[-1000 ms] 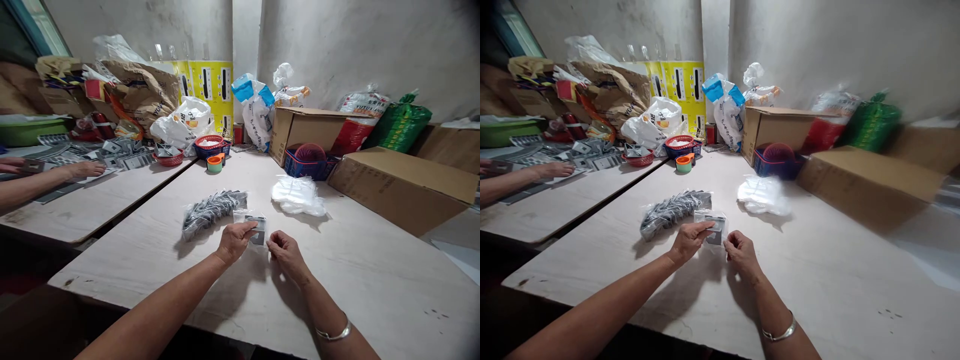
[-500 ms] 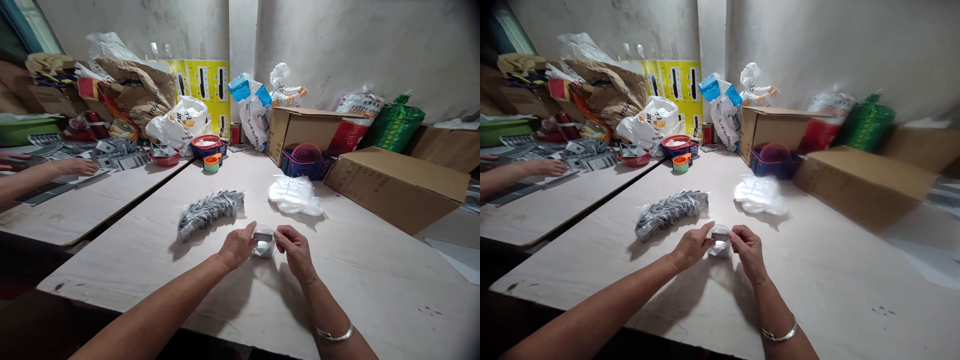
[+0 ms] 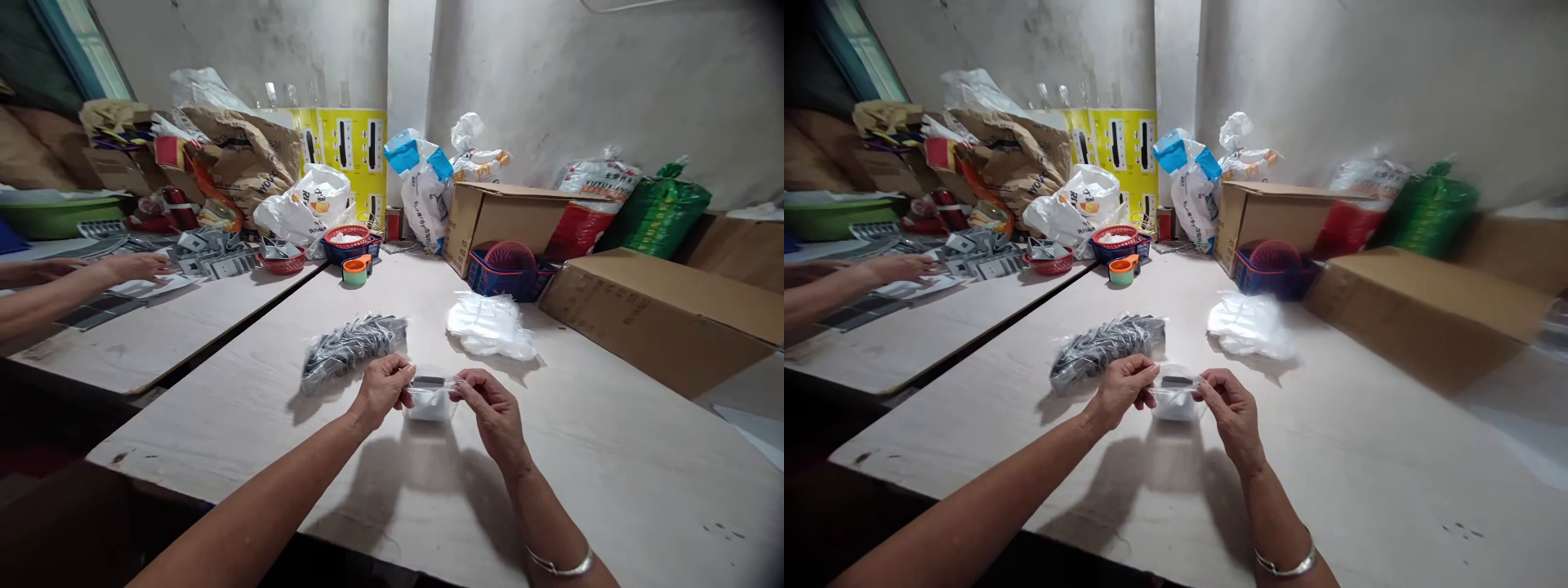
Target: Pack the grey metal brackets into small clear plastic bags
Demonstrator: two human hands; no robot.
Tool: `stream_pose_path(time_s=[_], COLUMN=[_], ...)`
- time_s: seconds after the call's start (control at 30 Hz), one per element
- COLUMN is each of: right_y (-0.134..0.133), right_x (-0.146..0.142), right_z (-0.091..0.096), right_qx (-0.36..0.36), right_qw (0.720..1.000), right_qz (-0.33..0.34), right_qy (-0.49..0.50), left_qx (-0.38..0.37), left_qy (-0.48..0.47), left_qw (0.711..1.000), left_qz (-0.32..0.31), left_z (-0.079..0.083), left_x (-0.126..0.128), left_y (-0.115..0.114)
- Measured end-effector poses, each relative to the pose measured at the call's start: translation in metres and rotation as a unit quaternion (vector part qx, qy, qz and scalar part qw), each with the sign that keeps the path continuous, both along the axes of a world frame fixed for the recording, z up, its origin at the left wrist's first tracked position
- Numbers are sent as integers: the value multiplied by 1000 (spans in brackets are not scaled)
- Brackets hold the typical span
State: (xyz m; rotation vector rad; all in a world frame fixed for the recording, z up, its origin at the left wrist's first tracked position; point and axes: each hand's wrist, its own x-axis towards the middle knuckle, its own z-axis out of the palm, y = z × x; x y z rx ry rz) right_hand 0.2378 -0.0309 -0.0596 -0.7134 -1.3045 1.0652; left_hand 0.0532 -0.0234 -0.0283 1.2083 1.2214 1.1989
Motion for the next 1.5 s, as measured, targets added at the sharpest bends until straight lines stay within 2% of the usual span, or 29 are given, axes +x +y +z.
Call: stream_pose_path(time_s=[0.1,0.2,0.27,0.3,0.37,0.47,0.57,0.67,0.8,0.87,0.93,1.07,1.13,1.2,1.37,1.5], right_y=[-1,-1,-1,-1,1,3,3,0,-5,-7,-7,-6,-5,-4,-3,-3], right_x=[1,0,-2,-3,-5,-8,-13,-18,-23,-25,-28,-31,-30,-30,-30,-34], right_z=[-1,-3,-6,-8,-14,-24,-29,-26,-21,-21,-23,-29,-32,-33,-36,-35], right_qx=[-15,-2,27,46,92,182,252,300,318,313,311,337,356,364,365,344], right_qw=[997,990,985,983,971,922,852,803,779,769,762,769,774,774,743,731], right_qz=[70,135,138,123,82,-16,-114,-128,-119,-127,-135,-127,-128,-132,-156,-188], right_qy=[-19,-49,-96,-128,-207,-342,-445,-499,-528,-542,-552,-528,-507,-501,-539,-559], left_qx=[4,42,78,99,144,220,281,308,333,343,339,320,327,335,313,309], left_qy=[-15,-22,0,31,126,272,377,424,391,374,381,451,477,481,426,399], left_qw=[1000,995,988,986,976,937,882,851,858,862,860,833,816,810,849,863], left_qz=[-18,-89,-132,-134,-99,-16,15,29,12,-12,-10,15,15,20,20,19], left_z=[-3,-10,-18,-23,-35,-50,-58,-58,-61,-67,-74,-86,-88,-88,-83,-84], left_x=[-3,-8,-11,-11,-10,-3,3,7,8,8,9,9,8,8,7,5], left_y=[-5,-13,-19,-21,-24,-25,-23,-22,-26,-28,-27,-21,-19,-19,-22,-22])
